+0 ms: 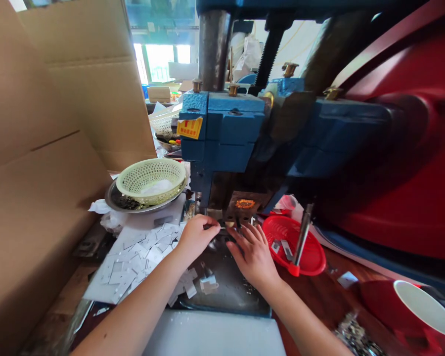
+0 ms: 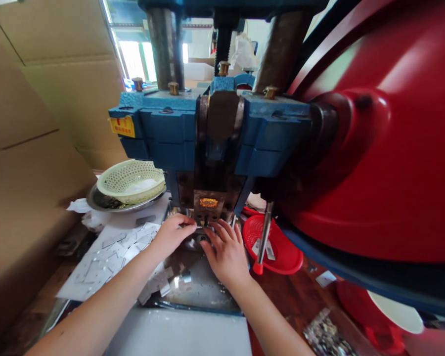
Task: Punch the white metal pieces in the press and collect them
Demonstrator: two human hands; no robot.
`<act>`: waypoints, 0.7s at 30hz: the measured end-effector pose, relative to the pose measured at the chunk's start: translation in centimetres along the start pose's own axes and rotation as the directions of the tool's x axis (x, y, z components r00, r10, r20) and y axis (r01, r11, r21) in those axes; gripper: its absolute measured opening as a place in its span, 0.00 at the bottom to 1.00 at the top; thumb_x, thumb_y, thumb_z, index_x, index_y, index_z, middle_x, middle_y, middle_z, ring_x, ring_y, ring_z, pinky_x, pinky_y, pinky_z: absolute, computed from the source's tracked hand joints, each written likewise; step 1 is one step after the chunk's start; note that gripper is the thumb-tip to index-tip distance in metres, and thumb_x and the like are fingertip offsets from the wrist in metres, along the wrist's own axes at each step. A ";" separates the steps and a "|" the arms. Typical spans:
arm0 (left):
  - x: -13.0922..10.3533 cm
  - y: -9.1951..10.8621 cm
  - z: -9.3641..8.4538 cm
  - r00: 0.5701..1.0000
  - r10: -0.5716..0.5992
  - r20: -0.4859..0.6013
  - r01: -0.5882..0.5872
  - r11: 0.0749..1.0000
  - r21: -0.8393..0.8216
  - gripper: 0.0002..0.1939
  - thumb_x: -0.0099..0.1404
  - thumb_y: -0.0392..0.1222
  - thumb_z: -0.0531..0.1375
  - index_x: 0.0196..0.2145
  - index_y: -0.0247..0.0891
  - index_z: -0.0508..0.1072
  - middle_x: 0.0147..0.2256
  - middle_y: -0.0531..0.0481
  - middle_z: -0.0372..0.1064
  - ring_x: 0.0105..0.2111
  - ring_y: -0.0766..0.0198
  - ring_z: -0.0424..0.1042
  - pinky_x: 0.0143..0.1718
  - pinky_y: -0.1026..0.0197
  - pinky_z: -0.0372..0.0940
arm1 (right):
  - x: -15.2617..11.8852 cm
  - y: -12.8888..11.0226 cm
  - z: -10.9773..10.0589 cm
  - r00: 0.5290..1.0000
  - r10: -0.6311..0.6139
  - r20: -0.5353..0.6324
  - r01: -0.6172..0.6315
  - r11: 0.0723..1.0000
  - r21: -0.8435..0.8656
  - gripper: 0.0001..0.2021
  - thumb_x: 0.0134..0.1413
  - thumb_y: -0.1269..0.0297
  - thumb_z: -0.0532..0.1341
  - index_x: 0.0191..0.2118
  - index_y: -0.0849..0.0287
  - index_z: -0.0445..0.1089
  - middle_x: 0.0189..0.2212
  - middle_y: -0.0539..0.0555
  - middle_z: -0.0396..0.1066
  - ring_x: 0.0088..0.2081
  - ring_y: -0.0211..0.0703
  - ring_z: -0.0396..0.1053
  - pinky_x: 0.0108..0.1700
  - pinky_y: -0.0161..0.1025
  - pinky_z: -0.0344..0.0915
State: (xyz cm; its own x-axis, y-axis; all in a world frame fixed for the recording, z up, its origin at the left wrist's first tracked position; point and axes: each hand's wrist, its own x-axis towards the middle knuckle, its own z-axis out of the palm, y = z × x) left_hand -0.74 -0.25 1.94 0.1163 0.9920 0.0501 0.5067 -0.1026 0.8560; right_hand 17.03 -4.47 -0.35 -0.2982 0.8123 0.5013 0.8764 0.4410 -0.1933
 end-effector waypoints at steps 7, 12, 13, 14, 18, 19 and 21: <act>0.5 0.2 0.7 0.999 0.046 -0.028 -0.041 0.988 0.146 0.06 0.57 0.40 0.60 0.30 0.41 0.78 0.34 0.50 0.74 0.38 0.58 0.71 0.45 0.57 0.63 | -0.2 0.5 0.3 1.000 0.000 0.004 0.000 0.999 0.041 0.15 0.61 0.57 0.52 0.49 0.51 0.70 0.44 0.55 0.71 0.54 0.52 0.61 0.57 0.60 0.53; 0.5 -0.1 1.1 0.997 0.065 -0.046 -0.056 0.983 0.175 0.05 0.57 0.40 0.60 0.31 0.41 0.77 0.35 0.50 0.73 0.39 0.58 0.70 0.47 0.56 0.62 | 0.0 0.5 0.0 1.000 -0.003 0.019 0.003 1.000 0.006 0.15 0.61 0.57 0.52 0.49 0.49 0.70 0.45 0.54 0.71 0.54 0.53 0.60 0.58 0.62 0.51; 0.5 -0.2 1.2 0.997 0.066 -0.049 -0.056 0.983 0.176 0.05 0.57 0.40 0.61 0.31 0.41 0.77 0.35 0.50 0.73 0.40 0.58 0.70 0.48 0.56 0.61 | 0.1 0.5 0.0 1.000 -0.003 0.021 0.004 1.000 -0.002 0.15 0.61 0.58 0.52 0.49 0.49 0.70 0.46 0.54 0.71 0.54 0.53 0.60 0.58 0.62 0.51; 0.5 -0.3 1.3 0.996 0.067 -0.052 -0.057 0.983 0.177 0.05 0.57 0.40 0.61 0.31 0.41 0.77 0.36 0.50 0.72 0.40 0.58 0.69 0.48 0.56 0.61 | 0.1 0.5 0.0 1.000 -0.004 0.025 0.004 1.000 -0.008 0.15 0.61 0.58 0.52 0.49 0.49 0.70 0.46 0.54 0.71 0.54 0.53 0.60 0.58 0.62 0.51; 0.3 -0.3 1.5 0.995 0.074 -0.072 -0.059 0.980 0.191 0.06 0.57 0.40 0.61 0.33 0.42 0.77 0.37 0.49 0.71 0.42 0.57 0.68 0.49 0.55 0.61 | 0.2 0.6 -0.1 1.000 -0.016 0.022 0.017 1.000 -0.023 0.15 0.60 0.58 0.53 0.49 0.49 0.70 0.46 0.54 0.71 0.54 0.53 0.60 0.58 0.62 0.51; 0.2 -0.3 1.6 0.994 0.074 -0.074 -0.059 0.979 0.196 0.06 0.57 0.40 0.61 0.33 0.42 0.77 0.38 0.49 0.71 0.42 0.57 0.68 0.49 0.54 0.60 | 0.1 0.6 -0.2 1.000 -0.023 0.017 0.023 0.999 -0.035 0.14 0.60 0.58 0.54 0.49 0.49 0.70 0.46 0.55 0.71 0.54 0.54 0.60 0.58 0.62 0.51; 0.2 -0.4 1.6 0.995 0.072 -0.066 -0.057 0.979 0.197 0.06 0.57 0.39 0.60 0.33 0.42 0.77 0.38 0.48 0.71 0.43 0.57 0.68 0.50 0.54 0.60 | 0.1 0.5 -0.3 0.999 -0.038 0.009 0.038 0.997 -0.070 0.14 0.59 0.57 0.55 0.48 0.49 0.71 0.45 0.55 0.71 0.55 0.55 0.60 0.58 0.63 0.50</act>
State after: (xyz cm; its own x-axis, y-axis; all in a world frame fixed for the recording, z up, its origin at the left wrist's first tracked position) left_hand 0.47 -0.11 0.82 0.0957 0.9848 0.1451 0.6576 -0.1720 0.7335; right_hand 17.53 -4.28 -0.10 -0.3346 0.7984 0.5007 0.8885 0.4443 -0.1147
